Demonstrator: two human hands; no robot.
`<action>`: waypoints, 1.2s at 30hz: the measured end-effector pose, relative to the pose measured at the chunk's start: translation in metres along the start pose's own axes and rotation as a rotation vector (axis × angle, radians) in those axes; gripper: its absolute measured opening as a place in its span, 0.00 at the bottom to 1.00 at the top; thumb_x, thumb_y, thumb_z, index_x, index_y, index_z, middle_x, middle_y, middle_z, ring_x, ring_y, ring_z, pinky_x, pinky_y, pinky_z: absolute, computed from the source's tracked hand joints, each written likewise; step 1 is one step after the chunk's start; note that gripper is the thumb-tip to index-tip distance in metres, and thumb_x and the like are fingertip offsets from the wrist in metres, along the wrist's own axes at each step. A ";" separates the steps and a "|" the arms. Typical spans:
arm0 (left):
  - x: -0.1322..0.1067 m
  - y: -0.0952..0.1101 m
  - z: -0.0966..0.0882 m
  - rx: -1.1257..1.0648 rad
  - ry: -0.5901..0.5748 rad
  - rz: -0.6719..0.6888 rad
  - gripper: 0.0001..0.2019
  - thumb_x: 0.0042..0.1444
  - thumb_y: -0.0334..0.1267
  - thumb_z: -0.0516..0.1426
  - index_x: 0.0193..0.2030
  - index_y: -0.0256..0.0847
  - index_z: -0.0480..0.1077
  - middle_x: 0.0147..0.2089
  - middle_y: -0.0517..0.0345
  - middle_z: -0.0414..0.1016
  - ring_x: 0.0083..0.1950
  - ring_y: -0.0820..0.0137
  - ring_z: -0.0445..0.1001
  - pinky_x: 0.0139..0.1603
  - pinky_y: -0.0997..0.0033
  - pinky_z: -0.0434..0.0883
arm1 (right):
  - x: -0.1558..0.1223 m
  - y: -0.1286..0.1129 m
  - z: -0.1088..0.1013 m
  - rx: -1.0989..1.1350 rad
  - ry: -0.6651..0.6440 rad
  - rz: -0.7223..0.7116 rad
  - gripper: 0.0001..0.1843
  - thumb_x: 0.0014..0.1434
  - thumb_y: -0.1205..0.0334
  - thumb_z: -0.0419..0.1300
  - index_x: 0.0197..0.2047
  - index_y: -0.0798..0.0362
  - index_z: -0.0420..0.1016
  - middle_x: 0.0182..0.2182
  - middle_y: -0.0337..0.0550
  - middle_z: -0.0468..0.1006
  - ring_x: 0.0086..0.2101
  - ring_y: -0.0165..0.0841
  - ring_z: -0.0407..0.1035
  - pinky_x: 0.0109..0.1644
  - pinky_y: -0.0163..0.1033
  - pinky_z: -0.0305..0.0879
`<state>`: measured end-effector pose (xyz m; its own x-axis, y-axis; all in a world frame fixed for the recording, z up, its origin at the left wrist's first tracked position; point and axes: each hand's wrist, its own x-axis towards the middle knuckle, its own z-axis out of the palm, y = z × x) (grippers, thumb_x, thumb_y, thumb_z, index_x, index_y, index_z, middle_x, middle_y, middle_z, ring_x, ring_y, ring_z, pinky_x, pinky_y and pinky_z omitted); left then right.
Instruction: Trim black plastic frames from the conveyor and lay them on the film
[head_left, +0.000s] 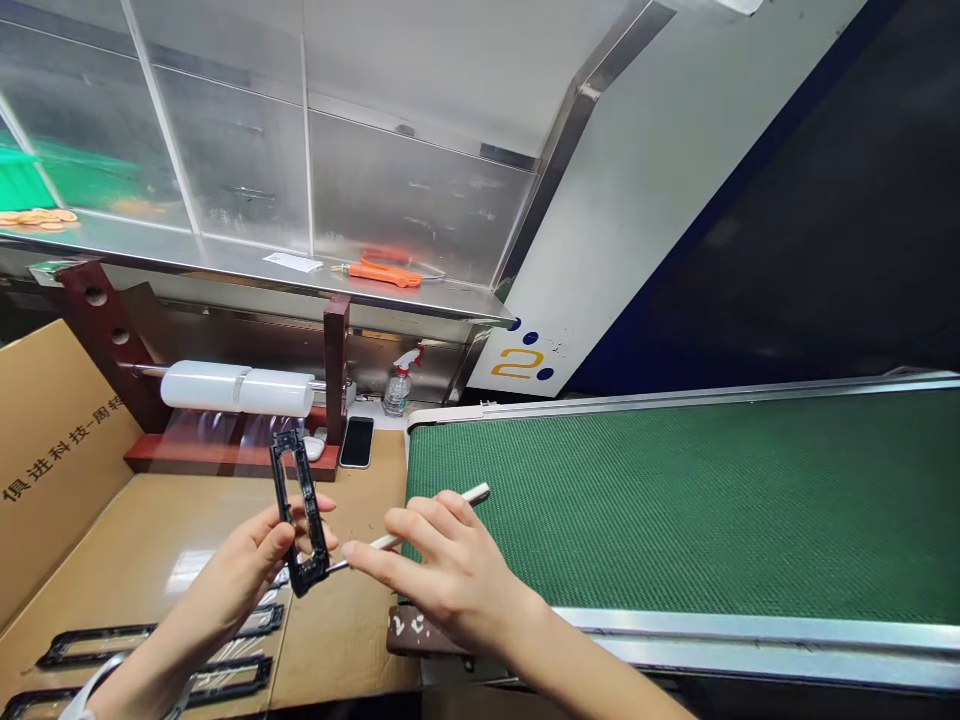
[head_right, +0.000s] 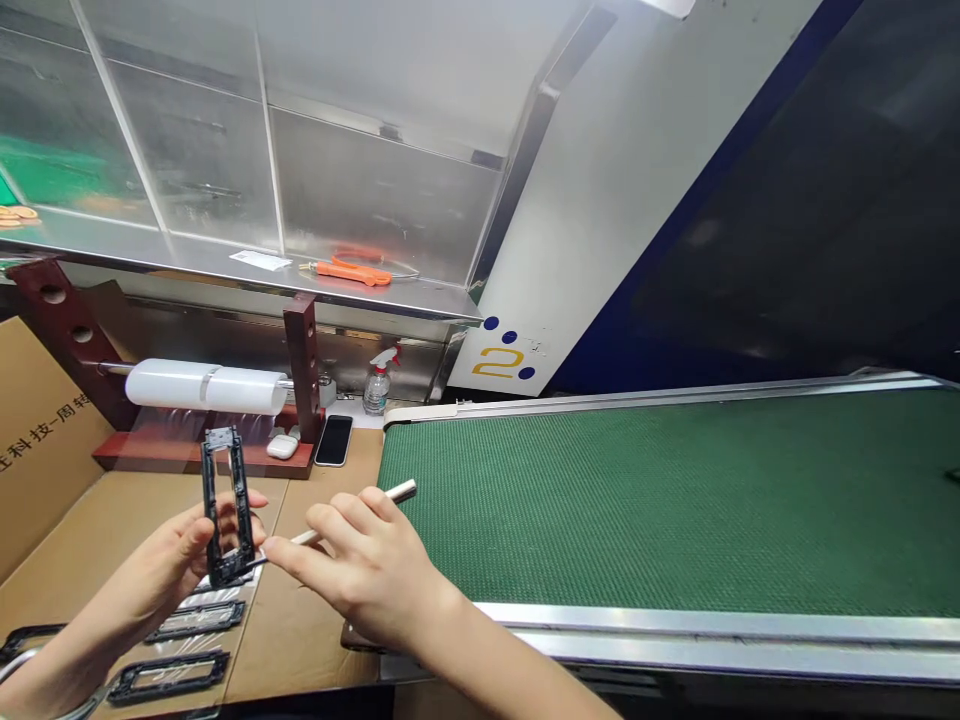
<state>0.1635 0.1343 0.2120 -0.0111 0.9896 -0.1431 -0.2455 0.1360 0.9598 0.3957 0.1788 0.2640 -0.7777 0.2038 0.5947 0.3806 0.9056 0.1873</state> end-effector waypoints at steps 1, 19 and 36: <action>0.000 0.001 0.000 -0.005 -0.001 -0.007 0.31 0.38 0.65 0.64 0.42 0.43 0.78 0.31 0.53 0.81 0.34 0.63 0.76 0.39 0.70 0.68 | 0.000 -0.001 0.001 -0.001 -0.002 -0.001 0.17 0.67 0.67 0.52 0.55 0.44 0.72 0.35 0.38 0.72 0.36 0.29 0.63 0.43 0.37 0.53; -0.002 0.013 -0.001 -0.147 0.009 -0.048 0.26 0.36 0.62 0.66 0.38 0.46 0.80 0.28 0.58 0.79 0.31 0.69 0.75 0.35 0.77 0.69 | 0.017 -0.004 0.004 0.040 0.033 -0.013 0.17 0.68 0.69 0.49 0.52 0.46 0.74 0.35 0.38 0.73 0.35 0.29 0.62 0.44 0.38 0.53; 0.003 0.014 -0.002 -0.232 -0.060 -0.117 0.25 0.35 0.60 0.68 0.37 0.45 0.80 0.28 0.59 0.80 0.31 0.70 0.75 0.34 0.76 0.70 | 0.016 -0.006 0.022 0.100 0.087 0.045 0.17 0.67 0.70 0.51 0.51 0.44 0.75 0.33 0.37 0.73 0.35 0.30 0.63 0.40 0.38 0.54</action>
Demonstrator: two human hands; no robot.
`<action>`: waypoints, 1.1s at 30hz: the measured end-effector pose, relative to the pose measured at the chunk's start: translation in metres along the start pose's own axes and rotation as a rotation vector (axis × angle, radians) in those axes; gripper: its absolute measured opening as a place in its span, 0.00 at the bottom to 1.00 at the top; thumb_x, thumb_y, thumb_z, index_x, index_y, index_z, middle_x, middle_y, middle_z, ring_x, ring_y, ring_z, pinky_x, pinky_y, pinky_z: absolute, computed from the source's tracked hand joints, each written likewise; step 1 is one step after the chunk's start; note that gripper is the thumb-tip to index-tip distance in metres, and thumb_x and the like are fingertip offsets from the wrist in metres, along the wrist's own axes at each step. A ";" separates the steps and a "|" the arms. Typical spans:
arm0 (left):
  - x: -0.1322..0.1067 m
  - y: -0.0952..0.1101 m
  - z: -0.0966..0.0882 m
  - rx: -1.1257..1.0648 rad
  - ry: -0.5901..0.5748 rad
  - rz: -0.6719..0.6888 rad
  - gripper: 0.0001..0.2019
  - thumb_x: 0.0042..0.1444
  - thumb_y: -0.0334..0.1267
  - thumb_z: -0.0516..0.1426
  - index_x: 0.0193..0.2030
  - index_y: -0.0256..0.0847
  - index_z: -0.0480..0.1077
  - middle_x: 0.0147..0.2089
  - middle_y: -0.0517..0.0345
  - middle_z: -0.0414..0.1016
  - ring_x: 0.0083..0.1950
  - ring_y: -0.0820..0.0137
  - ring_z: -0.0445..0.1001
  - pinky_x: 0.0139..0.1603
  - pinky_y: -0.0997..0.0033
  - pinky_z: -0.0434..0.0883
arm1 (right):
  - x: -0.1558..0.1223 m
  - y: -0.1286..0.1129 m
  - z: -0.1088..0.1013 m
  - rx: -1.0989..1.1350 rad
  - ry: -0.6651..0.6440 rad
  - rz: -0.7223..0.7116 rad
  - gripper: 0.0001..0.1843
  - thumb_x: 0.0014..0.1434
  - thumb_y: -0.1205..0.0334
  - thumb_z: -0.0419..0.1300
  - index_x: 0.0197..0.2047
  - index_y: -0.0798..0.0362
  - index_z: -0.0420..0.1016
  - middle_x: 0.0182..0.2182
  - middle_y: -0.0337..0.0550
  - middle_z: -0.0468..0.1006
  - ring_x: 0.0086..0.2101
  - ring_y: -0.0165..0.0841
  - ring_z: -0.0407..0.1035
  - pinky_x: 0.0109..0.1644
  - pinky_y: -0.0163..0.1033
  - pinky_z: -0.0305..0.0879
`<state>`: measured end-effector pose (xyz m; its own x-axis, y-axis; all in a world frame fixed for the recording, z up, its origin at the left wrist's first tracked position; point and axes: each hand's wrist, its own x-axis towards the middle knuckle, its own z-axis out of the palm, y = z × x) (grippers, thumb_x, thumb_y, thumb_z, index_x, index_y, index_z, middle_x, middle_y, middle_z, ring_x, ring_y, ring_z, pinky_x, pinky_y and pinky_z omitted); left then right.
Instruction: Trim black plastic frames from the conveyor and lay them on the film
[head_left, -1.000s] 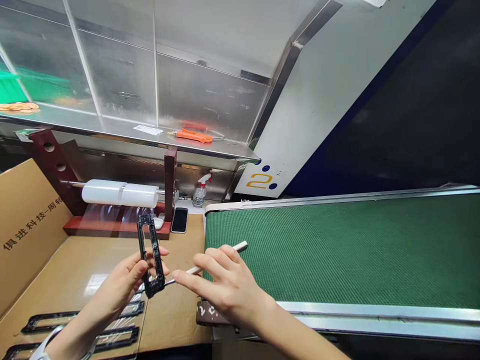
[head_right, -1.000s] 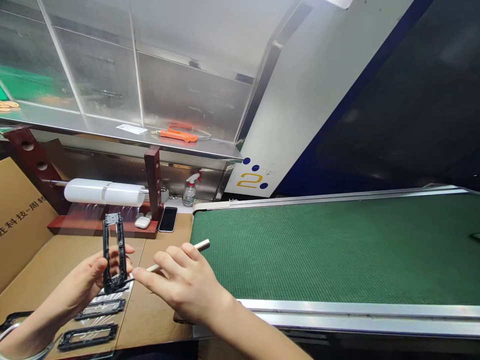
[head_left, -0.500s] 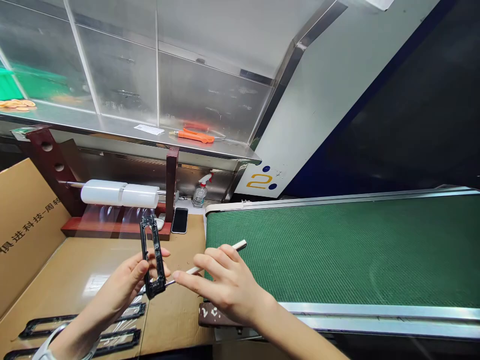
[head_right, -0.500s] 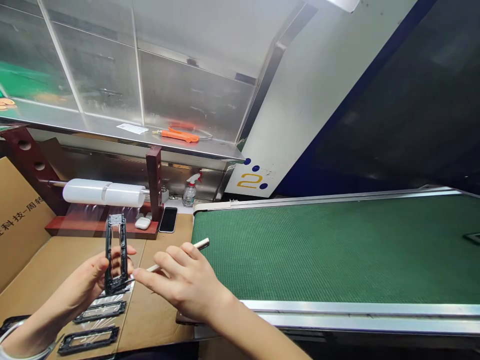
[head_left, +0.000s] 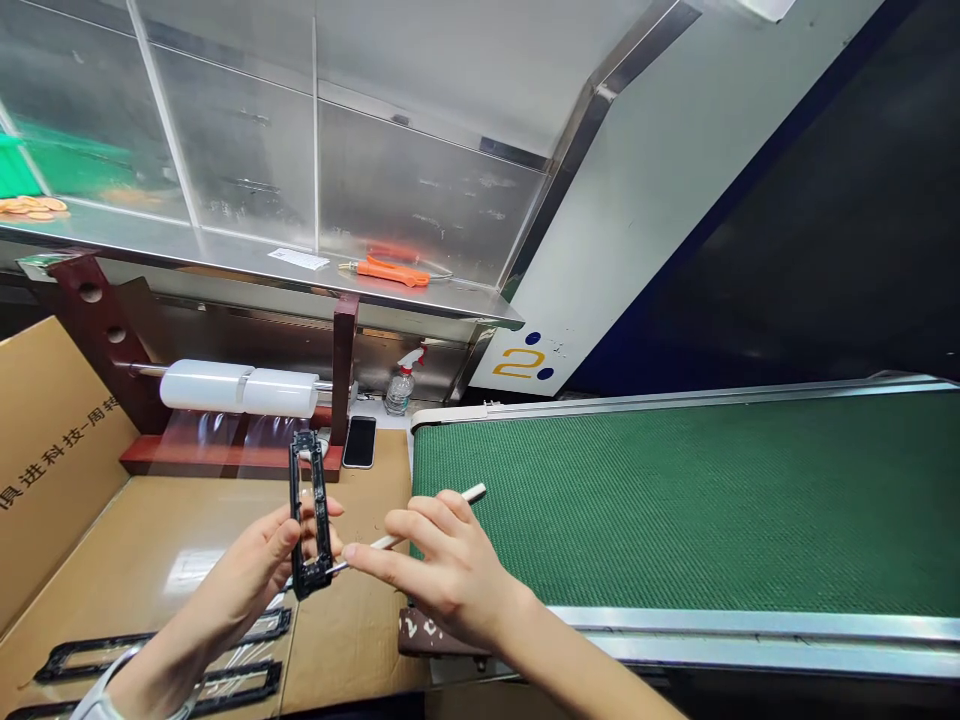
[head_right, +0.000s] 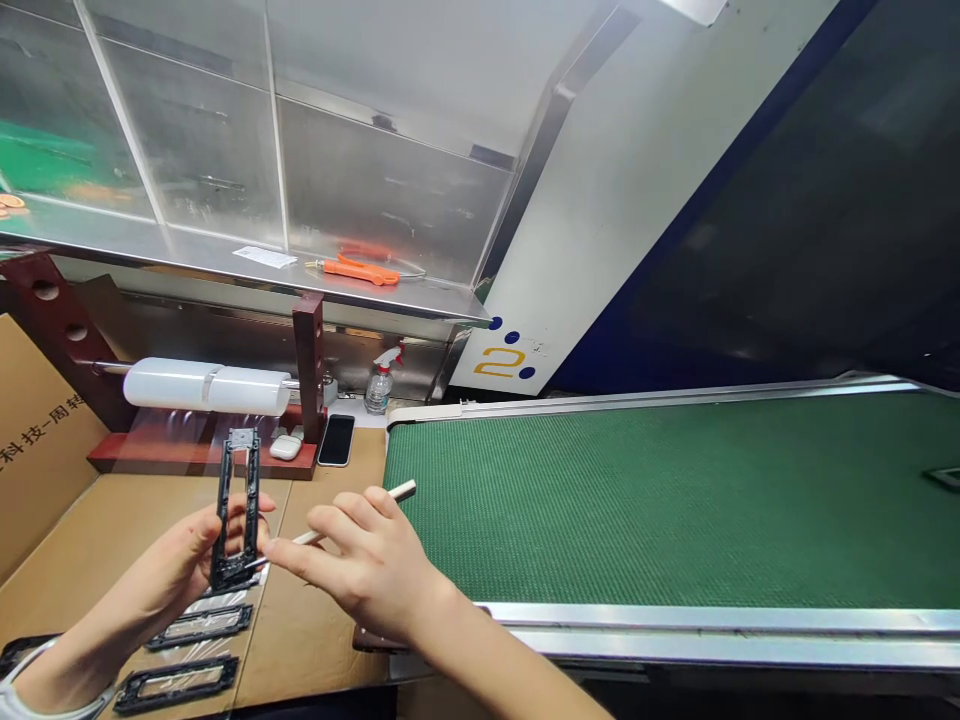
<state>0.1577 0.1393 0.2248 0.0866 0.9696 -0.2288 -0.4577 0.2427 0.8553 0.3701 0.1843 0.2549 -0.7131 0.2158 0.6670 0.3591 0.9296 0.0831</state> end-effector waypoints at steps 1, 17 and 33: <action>-0.001 0.000 0.002 -0.009 0.021 0.005 0.25 0.35 0.60 0.68 0.37 0.45 0.80 0.28 0.59 0.80 0.31 0.70 0.75 0.35 0.76 0.69 | -0.002 -0.001 0.004 0.023 0.027 0.030 0.16 0.67 0.69 0.52 0.50 0.43 0.76 0.32 0.37 0.73 0.35 0.29 0.63 0.40 0.37 0.54; 0.002 -0.011 -0.061 0.211 0.136 -0.008 0.36 0.29 0.66 0.66 0.43 0.45 0.75 0.34 0.55 0.81 0.38 0.59 0.75 0.44 0.64 0.69 | -0.068 -0.035 0.180 0.739 -0.062 1.316 0.27 0.53 0.63 0.62 0.57 0.56 0.69 0.50 0.56 0.74 0.51 0.49 0.68 0.56 0.56 0.62; -0.008 0.004 -0.078 0.586 -0.055 0.089 0.36 0.45 0.68 0.56 0.53 0.44 0.72 0.51 0.49 0.79 0.53 0.52 0.74 0.53 0.60 0.70 | 0.029 -0.062 0.067 0.768 -0.083 0.730 0.48 0.48 0.64 0.72 0.67 0.44 0.53 0.47 0.40 0.76 0.52 0.38 0.66 0.60 0.48 0.58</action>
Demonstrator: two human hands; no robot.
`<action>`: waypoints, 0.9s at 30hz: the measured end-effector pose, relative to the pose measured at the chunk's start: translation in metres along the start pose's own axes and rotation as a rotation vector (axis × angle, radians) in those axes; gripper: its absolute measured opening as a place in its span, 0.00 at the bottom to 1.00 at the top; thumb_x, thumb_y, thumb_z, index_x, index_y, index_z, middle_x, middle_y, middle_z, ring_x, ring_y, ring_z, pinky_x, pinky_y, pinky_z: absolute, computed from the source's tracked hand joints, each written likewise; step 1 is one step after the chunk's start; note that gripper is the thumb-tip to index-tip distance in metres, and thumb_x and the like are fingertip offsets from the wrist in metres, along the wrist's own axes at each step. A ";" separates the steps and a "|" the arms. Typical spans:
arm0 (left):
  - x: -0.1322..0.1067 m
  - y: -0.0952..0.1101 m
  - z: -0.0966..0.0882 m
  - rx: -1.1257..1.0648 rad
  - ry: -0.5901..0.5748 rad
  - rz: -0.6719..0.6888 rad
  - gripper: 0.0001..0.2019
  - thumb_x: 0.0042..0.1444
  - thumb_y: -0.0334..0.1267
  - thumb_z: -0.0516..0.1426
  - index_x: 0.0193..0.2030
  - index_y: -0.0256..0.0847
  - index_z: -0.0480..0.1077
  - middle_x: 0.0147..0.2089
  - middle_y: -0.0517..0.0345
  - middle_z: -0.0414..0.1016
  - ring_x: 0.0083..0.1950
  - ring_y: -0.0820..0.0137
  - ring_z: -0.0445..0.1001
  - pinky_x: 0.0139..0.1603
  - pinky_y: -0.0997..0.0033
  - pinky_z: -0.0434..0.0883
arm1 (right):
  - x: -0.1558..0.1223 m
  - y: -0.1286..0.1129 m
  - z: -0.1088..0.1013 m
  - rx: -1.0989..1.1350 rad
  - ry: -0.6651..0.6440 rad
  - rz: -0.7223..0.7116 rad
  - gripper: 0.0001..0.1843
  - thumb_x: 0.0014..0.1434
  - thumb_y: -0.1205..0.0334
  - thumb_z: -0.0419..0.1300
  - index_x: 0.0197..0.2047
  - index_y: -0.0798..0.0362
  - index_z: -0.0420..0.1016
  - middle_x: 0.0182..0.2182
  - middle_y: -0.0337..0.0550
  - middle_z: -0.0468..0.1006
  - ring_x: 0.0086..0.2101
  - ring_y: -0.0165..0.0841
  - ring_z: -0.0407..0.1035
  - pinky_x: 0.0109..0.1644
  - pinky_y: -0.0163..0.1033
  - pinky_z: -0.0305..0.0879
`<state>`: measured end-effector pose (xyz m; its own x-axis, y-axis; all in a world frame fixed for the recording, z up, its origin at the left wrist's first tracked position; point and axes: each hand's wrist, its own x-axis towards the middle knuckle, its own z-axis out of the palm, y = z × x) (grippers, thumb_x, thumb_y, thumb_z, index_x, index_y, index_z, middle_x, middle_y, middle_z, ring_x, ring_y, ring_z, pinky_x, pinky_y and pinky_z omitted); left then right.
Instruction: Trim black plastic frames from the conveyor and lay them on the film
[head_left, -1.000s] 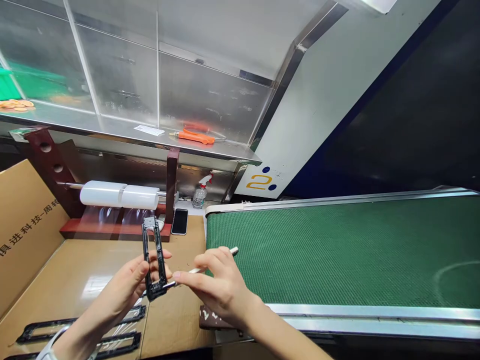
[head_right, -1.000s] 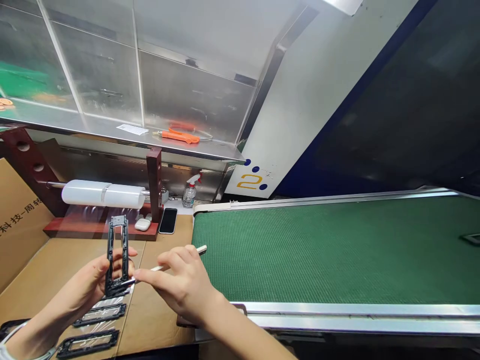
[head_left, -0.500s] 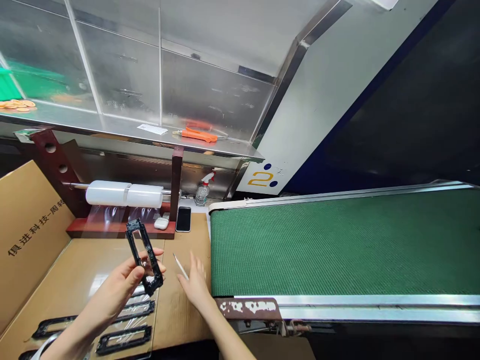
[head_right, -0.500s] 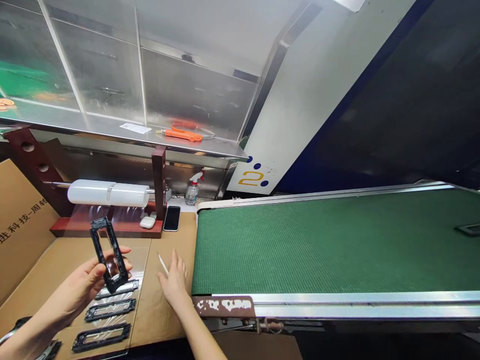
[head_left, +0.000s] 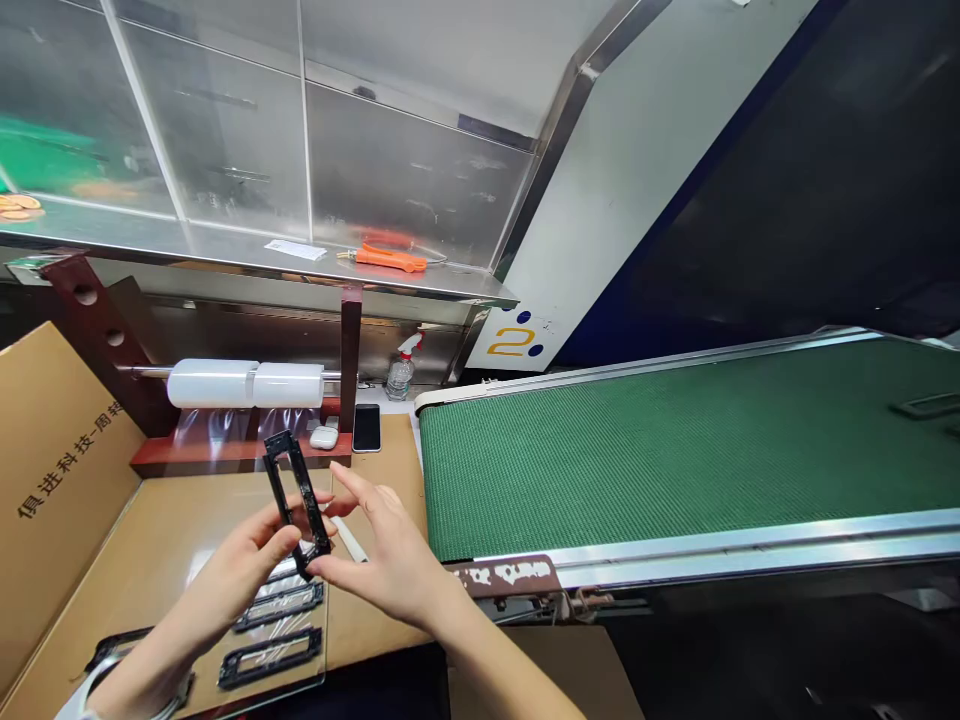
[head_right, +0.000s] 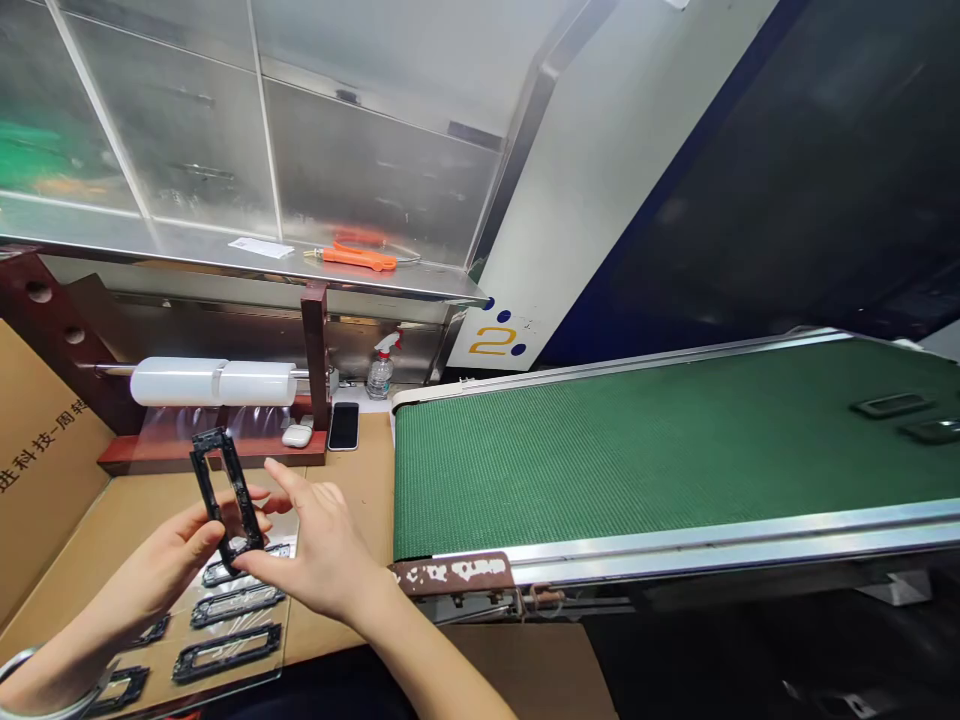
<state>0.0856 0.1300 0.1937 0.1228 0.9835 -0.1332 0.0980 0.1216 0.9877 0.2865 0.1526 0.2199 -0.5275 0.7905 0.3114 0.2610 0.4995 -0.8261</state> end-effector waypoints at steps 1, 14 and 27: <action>0.000 0.000 0.000 -0.007 -0.021 0.013 0.35 0.47 0.67 0.56 0.54 0.44 0.72 0.52 0.50 0.79 0.53 0.52 0.73 0.53 0.61 0.70 | 0.000 0.000 0.000 -0.022 -0.003 -0.007 0.48 0.48 0.64 0.72 0.67 0.45 0.53 0.47 0.41 0.76 0.51 0.38 0.66 0.60 0.48 0.58; 0.007 -0.021 -0.004 -0.222 -0.018 -0.005 0.33 0.48 0.63 0.59 0.56 0.44 0.70 0.48 0.51 0.80 0.54 0.52 0.72 0.56 0.59 0.67 | 0.000 0.001 -0.006 0.163 0.089 0.009 0.22 0.58 0.60 0.62 0.57 0.48 0.70 0.43 0.40 0.79 0.45 0.34 0.73 0.55 0.43 0.66; 0.011 -0.053 -0.011 -0.159 0.140 -0.189 0.39 0.38 0.71 0.57 0.50 0.44 0.73 0.40 0.51 0.82 0.48 0.51 0.75 0.54 0.56 0.67 | 0.058 0.107 -0.045 -0.563 0.264 0.326 0.14 0.62 0.53 0.59 0.50 0.44 0.77 0.61 0.44 0.65 0.63 0.40 0.53 0.66 0.62 0.38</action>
<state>0.0711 0.1363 0.1407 -0.0219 0.9488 -0.3151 -0.0516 0.3137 0.9481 0.3202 0.2679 0.1703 -0.1558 0.9553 0.2513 0.7894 0.2734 -0.5497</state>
